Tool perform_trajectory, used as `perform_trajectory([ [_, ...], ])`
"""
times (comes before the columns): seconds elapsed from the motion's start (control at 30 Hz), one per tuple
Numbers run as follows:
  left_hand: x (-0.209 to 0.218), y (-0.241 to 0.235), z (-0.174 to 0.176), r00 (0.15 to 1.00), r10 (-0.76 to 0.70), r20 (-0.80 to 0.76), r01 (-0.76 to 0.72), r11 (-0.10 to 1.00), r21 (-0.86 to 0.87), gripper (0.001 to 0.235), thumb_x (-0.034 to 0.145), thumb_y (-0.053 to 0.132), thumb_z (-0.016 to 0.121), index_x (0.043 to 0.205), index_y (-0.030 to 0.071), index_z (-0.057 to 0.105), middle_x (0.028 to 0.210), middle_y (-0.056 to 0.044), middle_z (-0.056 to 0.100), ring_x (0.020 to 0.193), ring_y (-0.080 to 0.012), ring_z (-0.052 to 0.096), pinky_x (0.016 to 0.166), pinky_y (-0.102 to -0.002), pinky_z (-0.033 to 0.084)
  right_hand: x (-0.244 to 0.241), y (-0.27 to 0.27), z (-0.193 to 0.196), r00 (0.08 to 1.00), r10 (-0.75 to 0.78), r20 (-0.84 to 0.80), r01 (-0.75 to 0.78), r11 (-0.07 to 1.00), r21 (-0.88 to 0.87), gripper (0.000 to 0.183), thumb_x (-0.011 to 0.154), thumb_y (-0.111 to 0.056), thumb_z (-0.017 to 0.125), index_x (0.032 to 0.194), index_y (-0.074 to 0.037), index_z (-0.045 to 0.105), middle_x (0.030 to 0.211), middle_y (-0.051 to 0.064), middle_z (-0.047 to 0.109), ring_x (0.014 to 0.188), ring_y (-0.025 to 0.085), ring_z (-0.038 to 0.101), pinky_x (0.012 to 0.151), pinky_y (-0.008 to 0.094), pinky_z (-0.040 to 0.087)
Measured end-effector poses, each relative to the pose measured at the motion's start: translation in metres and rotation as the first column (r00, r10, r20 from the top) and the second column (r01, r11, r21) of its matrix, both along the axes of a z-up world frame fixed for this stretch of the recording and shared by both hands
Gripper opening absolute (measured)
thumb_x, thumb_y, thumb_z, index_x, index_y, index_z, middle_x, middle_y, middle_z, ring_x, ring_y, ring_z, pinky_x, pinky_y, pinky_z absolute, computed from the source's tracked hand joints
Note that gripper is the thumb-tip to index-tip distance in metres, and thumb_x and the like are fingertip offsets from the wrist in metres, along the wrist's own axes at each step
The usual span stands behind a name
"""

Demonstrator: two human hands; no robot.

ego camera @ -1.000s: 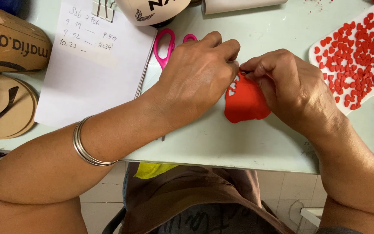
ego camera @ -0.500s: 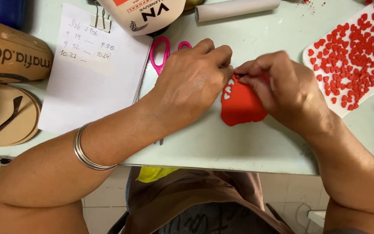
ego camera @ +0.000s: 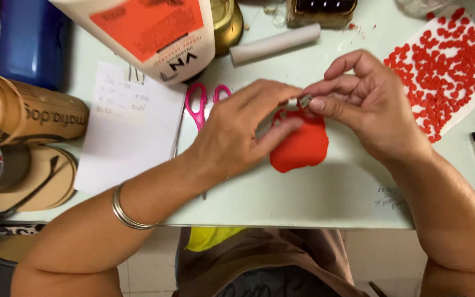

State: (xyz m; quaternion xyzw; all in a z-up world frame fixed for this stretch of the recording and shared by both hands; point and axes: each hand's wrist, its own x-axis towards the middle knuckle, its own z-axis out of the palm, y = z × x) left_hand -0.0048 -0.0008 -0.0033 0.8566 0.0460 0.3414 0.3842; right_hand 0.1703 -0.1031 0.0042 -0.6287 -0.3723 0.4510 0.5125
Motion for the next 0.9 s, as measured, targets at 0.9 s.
perform_trajectory([
  [0.9, -0.027, -0.013, 0.008, 0.615, -0.708, 0.349, 0.64, 0.189, -0.745, 0.035, 0.091, 0.038, 0.053, 0.091, 0.004, 0.057, 0.102, -0.016, 0.06, 0.088, -0.0277, 0.064, 0.081, -0.032, 0.054, -0.009, -0.04, 0.048, 0.801, 0.344, 0.49, -0.578, 0.654, 0.487, 0.02, 0.091, -0.02, 0.044, 0.086, -0.006, 0.056, 0.072, 0.003, 0.064, 0.054, 0.016, 0.065, 0.062, 0.029, 0.066],
])
